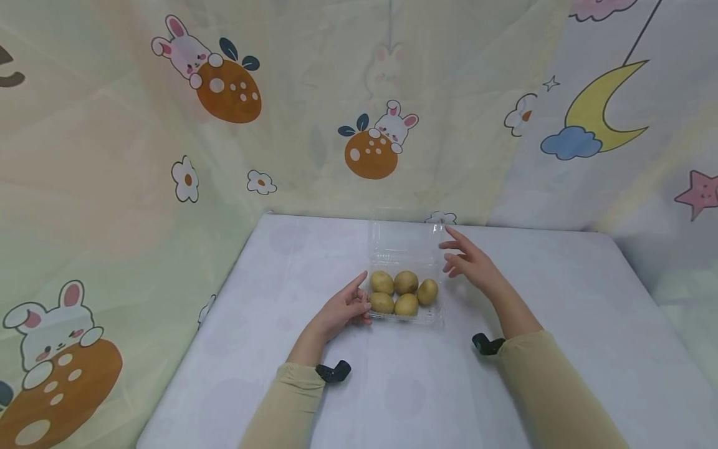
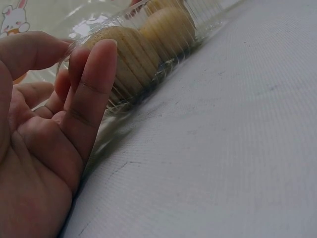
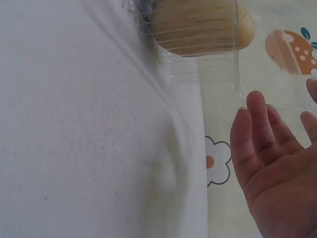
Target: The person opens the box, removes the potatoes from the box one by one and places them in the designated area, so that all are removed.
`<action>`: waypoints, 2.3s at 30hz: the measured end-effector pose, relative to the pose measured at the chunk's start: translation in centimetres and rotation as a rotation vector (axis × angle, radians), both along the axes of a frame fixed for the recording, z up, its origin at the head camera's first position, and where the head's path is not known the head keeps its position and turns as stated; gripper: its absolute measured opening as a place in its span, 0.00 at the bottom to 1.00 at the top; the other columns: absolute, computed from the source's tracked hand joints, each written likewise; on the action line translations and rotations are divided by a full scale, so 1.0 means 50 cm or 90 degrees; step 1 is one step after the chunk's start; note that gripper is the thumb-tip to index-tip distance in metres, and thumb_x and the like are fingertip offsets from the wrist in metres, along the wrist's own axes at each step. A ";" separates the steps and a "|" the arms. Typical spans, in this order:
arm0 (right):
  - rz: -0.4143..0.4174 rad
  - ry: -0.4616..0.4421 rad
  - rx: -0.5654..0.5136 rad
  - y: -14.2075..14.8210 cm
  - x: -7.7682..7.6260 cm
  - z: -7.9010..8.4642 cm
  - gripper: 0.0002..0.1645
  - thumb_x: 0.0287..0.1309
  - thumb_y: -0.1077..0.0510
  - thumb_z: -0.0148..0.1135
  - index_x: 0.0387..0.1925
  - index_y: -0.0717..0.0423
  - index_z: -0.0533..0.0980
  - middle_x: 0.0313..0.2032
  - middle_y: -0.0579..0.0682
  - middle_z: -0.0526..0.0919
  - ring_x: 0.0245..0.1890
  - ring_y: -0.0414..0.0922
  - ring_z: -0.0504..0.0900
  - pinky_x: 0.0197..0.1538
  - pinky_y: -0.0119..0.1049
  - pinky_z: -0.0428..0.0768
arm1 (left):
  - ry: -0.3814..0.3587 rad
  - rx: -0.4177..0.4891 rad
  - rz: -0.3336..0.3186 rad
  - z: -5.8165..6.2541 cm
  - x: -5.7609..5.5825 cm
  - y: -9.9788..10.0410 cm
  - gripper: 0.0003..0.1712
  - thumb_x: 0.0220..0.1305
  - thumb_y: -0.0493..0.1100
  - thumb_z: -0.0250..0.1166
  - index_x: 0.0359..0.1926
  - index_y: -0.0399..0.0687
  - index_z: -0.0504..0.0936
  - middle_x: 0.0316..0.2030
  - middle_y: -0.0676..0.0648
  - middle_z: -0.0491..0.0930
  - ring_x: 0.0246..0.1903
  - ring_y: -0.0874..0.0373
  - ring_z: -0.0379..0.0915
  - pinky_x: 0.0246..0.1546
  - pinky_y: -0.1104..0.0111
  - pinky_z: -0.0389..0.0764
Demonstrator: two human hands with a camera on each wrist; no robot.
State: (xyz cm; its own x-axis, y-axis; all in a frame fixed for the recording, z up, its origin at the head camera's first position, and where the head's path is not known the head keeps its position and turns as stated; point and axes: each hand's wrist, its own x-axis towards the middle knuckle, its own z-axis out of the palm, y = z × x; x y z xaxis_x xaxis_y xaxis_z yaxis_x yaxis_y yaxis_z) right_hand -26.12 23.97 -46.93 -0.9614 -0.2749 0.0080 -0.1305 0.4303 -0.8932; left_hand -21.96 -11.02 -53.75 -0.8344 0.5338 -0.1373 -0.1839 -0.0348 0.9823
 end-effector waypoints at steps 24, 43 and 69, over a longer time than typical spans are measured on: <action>-0.006 -0.155 -0.044 -0.007 -0.056 -0.049 0.40 0.70 0.62 0.48 0.78 0.42 0.49 0.67 0.64 0.64 0.42 0.48 0.77 0.45 0.37 0.83 | 0.008 0.000 -0.006 -0.002 0.001 -0.002 0.47 0.67 0.37 0.61 0.79 0.61 0.46 0.37 0.52 0.68 0.33 0.59 0.76 0.44 0.59 0.87; -0.009 -0.200 -0.031 -0.010 -0.059 -0.062 0.33 0.74 0.59 0.46 0.76 0.54 0.54 0.64 0.62 0.66 0.36 0.43 0.76 0.39 0.34 0.83 | 0.008 0.006 -0.007 -0.005 -0.001 -0.002 0.47 0.67 0.36 0.61 0.79 0.62 0.46 0.37 0.52 0.67 0.33 0.59 0.76 0.43 0.59 0.87; -0.007 -0.134 0.101 -0.005 -0.061 -0.033 0.32 0.73 0.54 0.49 0.75 0.49 0.57 0.66 0.61 0.67 0.43 0.51 0.80 0.43 0.37 0.83 | 0.024 0.014 -0.020 -0.009 -0.003 -0.001 0.48 0.68 0.36 0.61 0.79 0.60 0.44 0.37 0.53 0.67 0.32 0.60 0.76 0.42 0.61 0.87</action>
